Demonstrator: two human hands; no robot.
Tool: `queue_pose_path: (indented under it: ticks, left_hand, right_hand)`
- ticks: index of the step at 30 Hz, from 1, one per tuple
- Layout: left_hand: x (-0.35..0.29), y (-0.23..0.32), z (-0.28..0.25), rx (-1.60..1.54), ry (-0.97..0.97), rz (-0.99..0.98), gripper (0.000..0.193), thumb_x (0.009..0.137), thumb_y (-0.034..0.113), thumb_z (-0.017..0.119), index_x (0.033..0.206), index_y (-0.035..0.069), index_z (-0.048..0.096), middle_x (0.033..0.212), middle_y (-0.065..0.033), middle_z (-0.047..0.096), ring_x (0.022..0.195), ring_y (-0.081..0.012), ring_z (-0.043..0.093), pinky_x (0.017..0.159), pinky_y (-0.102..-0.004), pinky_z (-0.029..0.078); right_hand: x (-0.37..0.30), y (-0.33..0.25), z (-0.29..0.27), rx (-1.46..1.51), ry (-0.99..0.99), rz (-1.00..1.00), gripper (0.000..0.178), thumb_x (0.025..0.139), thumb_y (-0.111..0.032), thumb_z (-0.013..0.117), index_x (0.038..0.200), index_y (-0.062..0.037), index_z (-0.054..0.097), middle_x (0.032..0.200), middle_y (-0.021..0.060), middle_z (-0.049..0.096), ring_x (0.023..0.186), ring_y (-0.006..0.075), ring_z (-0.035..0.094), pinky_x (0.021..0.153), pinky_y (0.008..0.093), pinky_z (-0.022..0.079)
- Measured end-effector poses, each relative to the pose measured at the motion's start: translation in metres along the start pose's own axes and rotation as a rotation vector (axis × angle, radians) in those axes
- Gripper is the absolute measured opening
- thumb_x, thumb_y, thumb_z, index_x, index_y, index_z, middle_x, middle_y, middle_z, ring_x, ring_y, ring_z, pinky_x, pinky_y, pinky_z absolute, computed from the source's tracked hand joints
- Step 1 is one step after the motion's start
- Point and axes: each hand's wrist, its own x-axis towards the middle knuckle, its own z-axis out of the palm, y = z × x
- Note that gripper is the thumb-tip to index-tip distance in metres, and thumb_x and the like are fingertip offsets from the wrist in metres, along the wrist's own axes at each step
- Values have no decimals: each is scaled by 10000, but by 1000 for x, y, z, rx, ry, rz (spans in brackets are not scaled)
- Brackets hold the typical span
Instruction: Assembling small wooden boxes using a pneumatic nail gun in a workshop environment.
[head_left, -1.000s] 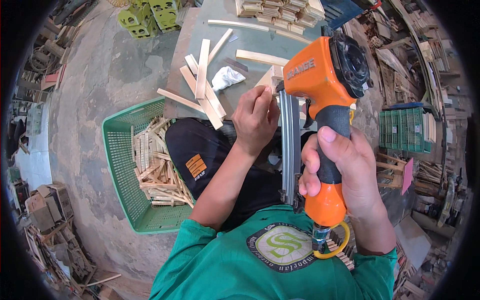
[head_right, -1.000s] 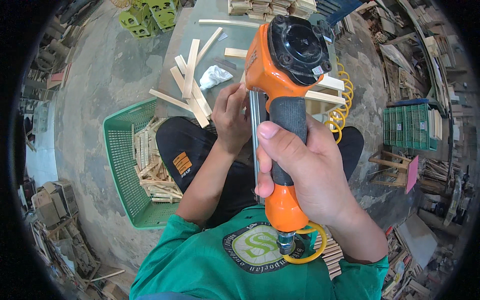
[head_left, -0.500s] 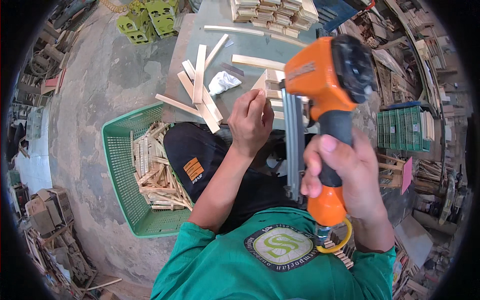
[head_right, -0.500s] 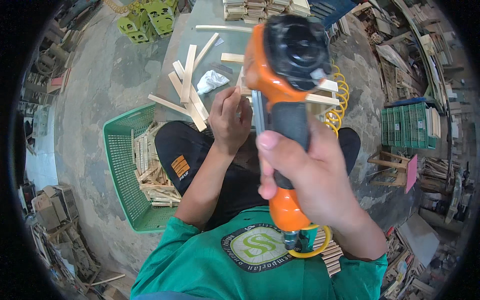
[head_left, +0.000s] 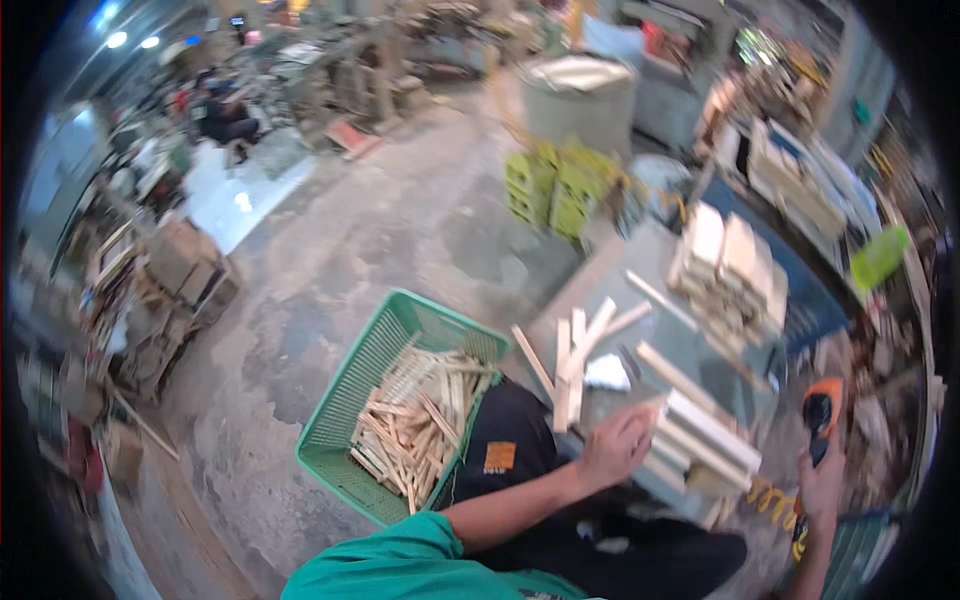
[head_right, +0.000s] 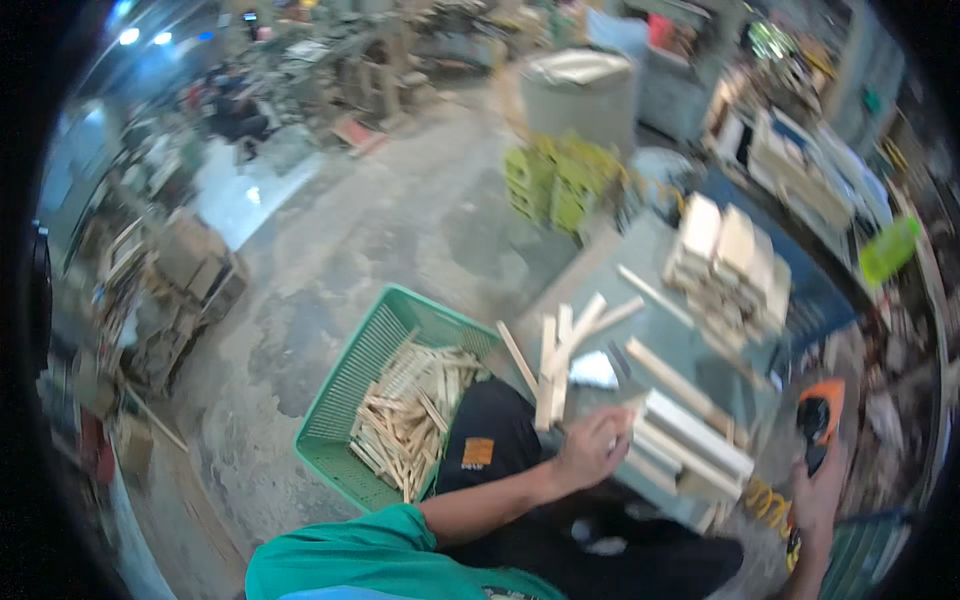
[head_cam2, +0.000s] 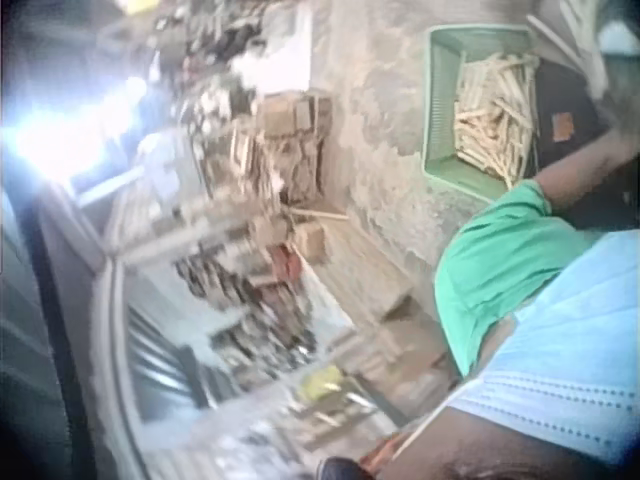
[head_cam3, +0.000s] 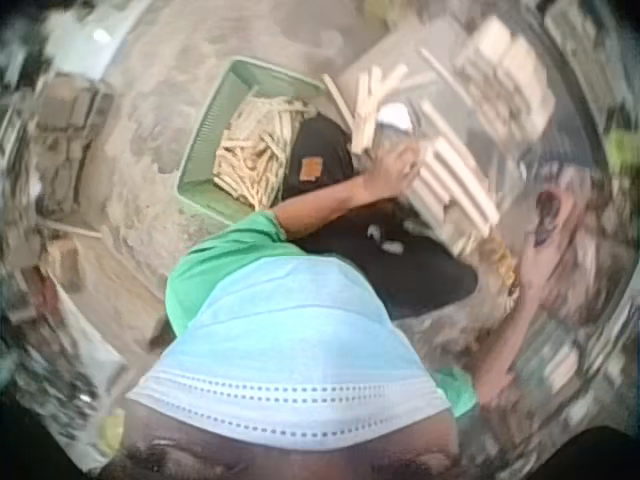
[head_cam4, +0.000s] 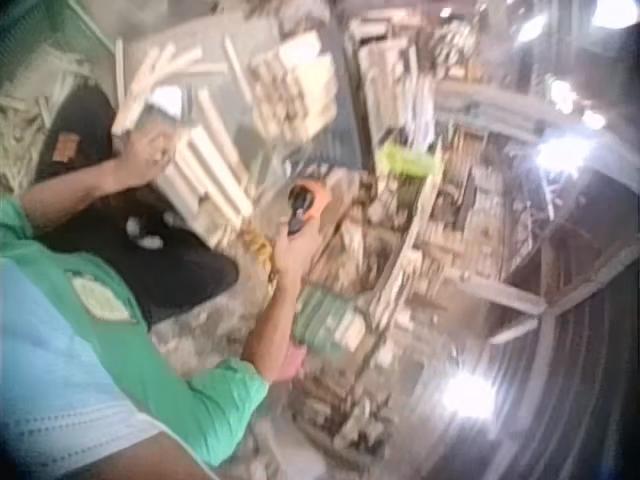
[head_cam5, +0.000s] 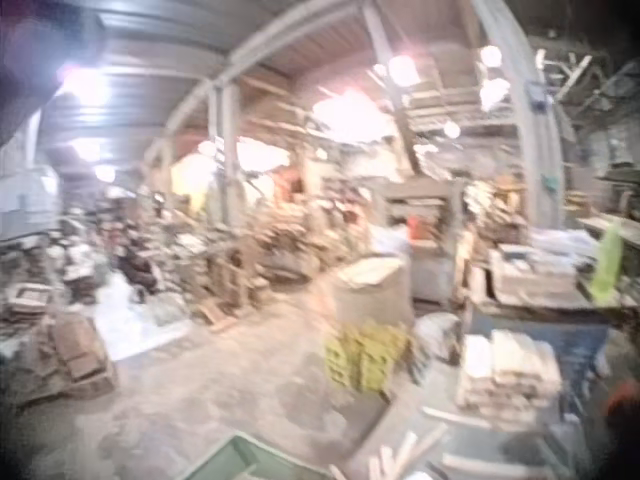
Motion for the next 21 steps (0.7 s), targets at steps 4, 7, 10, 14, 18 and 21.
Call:
queue_pose_path:
  ticks: [4, 7, 10, 14, 18, 21]
  left_hand:
    - [-5, 5, -14, 56, 28, -25, 313, 825, 16, 708, 1127, 14, 627, 1105, -167, 639, 951, -355, 660, 799, -409, 551]
    - [0, 9, -15, 108, 19, -45, 309, 830, 23, 701, 1125, 17, 608, 1098, -163, 634, 929, -350, 667, 785, -401, 557]
    - [4, 5, -9, 145, 13, 2, 267, 835, 40, 715, 1057, 30, 567, 1039, -155, 633, 852, -347, 683, 716, -389, 572]
    - [9, 8, -9, 208, -35, -8, 262, 831, 52, 741, 1037, 37, 580, 975, -151, 645, 824, -348, 686, 699, -387, 575]
    - [7, 10, -17, 240, -22, -17, 211, 817, 41, 731, 975, 56, 591, 899, -123, 632, 795, -324, 678, 658, -399, 553]
    - [-2, 5, -18, 219, -74, -24, 222, 810, 35, 741, 974, 59, 593, 902, -127, 637, 792, -325, 684, 659, -378, 556]
  right_hand:
    - [42, 1, 66, -5, -79, -133, 739, 802, -129, 656, 1488, -43, 395, 976, 273, 651, 908, 488, 631, 813, 526, 506]
    - [63, 15, 119, -90, -306, -93, 925, 811, -151, 679, 1594, -115, 188, 1015, 322, 660, 998, 514, 628, 886, 544, 511]
    - [72, 12, 159, -106, -393, -129, 929, 803, -241, 705, 1575, -91, 211, 937, 298, 686, 888, 482, 674, 799, 553, 537]
    - [82, 15, 206, -128, -390, -264, 887, 804, -324, 712, 1526, -39, 283, 894, 261, 707, 814, 445, 698, 731, 537, 557]
    - [85, -4, 201, -75, -315, -344, 855, 819, -398, 717, 1503, -48, 342, 890, 237, 716, 825, 431, 703, 755, 528, 559]
    - [83, 8, 206, -44, -317, -357, 851, 821, -438, 728, 1493, -53, 375, 907, 215, 722, 822, 427, 703, 771, 524, 554]
